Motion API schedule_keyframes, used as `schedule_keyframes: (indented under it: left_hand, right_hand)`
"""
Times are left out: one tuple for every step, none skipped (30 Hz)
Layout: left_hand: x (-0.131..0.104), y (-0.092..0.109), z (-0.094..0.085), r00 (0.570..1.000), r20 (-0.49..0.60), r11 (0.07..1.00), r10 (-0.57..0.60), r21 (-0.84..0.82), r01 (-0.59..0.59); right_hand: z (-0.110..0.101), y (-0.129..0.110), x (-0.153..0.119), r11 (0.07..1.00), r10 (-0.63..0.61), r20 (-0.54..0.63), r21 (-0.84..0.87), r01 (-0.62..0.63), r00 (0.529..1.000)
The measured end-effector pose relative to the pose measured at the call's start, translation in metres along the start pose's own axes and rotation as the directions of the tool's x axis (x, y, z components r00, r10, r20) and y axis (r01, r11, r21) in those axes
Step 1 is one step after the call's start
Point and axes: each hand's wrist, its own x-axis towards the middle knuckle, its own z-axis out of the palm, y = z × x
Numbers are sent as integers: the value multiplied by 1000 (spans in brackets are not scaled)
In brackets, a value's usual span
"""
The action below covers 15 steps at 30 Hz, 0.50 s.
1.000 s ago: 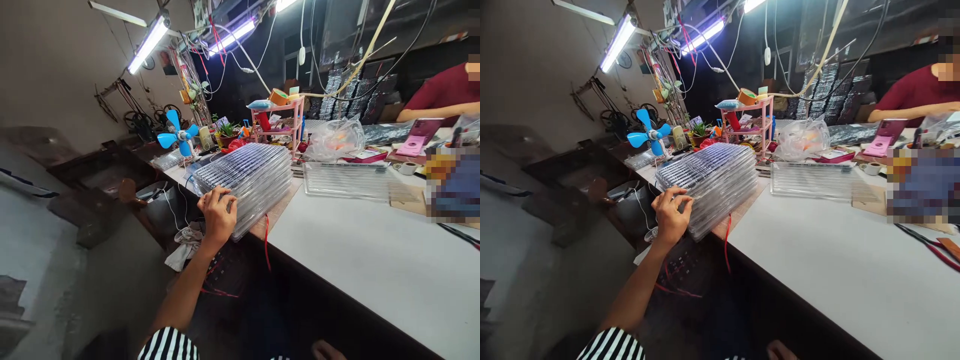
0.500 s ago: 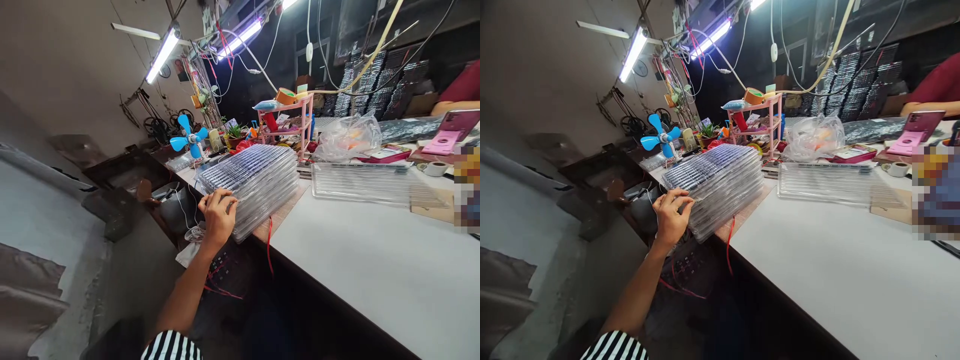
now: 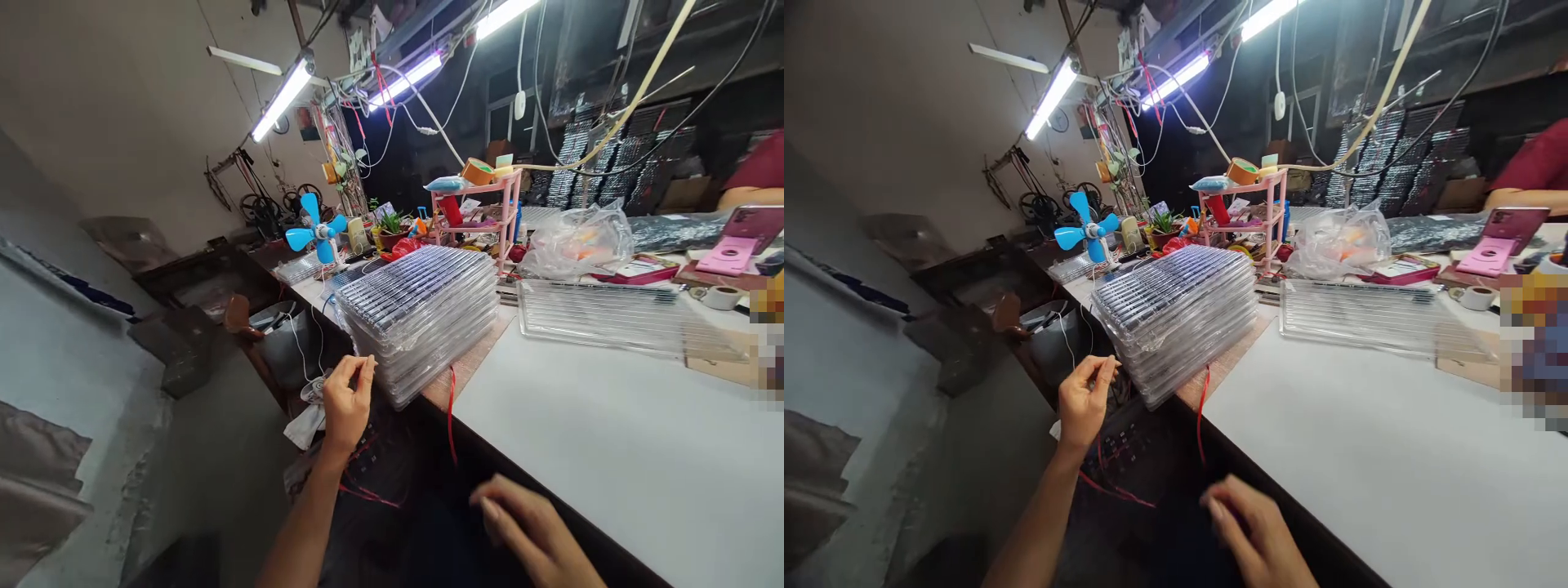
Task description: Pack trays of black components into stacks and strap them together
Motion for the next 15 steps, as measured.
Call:
schedule_keyframes:
  left_hand:
    - [2,-2,2,988,70,982,-134,-124,142]
    - [5,-3,4,957,151,932,-247,-235,277]
    - [7,-4,7,918,223,861,-329,-328,389]
    - [10,-4,9,881,278,788,-382,-401,468]
    - [13,-3,10,851,321,723,-416,-451,523]
    - [16,-2,11,825,356,667,-439,-485,565]
    - [18,-1,10,802,389,618,-453,-511,597]
    - [20,-1,10,781,422,573,-460,-531,624]
    - [22,-1,9,760,456,531,-462,-545,649]
    - [23,-2,8,741,488,490,-460,-556,671]
    - [23,-4,8,726,515,454,-456,-567,687]
    - [24,-5,7,715,534,425,-451,-576,698]
    - [24,-6,8,708,546,403,-448,-583,705]
    - [24,-7,8,703,554,390,-445,-587,709]
    - [24,-8,9,702,557,384,-444,-589,711]
  right_hand:
    - [-2,-21,18,997,-68,-35,32,70,997]
    - [-3,-40,37,988,-120,-65,85,125,991]
    - [-3,-57,56,976,-144,-85,153,156,986]
    - [-3,-70,76,958,-150,-97,233,169,984]
    - [-1,-80,95,933,-129,-105,323,157,986]
    - [1,-87,112,895,-88,-105,428,125,991]
    - [3,-92,127,847,-45,-94,524,88,995]
    - [5,-96,139,798,-9,-77,601,54,997]
    - [8,-98,149,754,16,-59,656,27,998]
    - [10,-99,156,725,30,-43,689,8,999]
    - [12,-100,162,709,39,-30,706,-6,999]
    - [14,-101,165,699,48,-20,714,-20,999]
    - [16,-101,167,693,60,-7,720,-36,998]
    - [18,-101,168,683,73,4,728,-53,997]
    - [19,-101,169,674,84,12,736,-65,996]
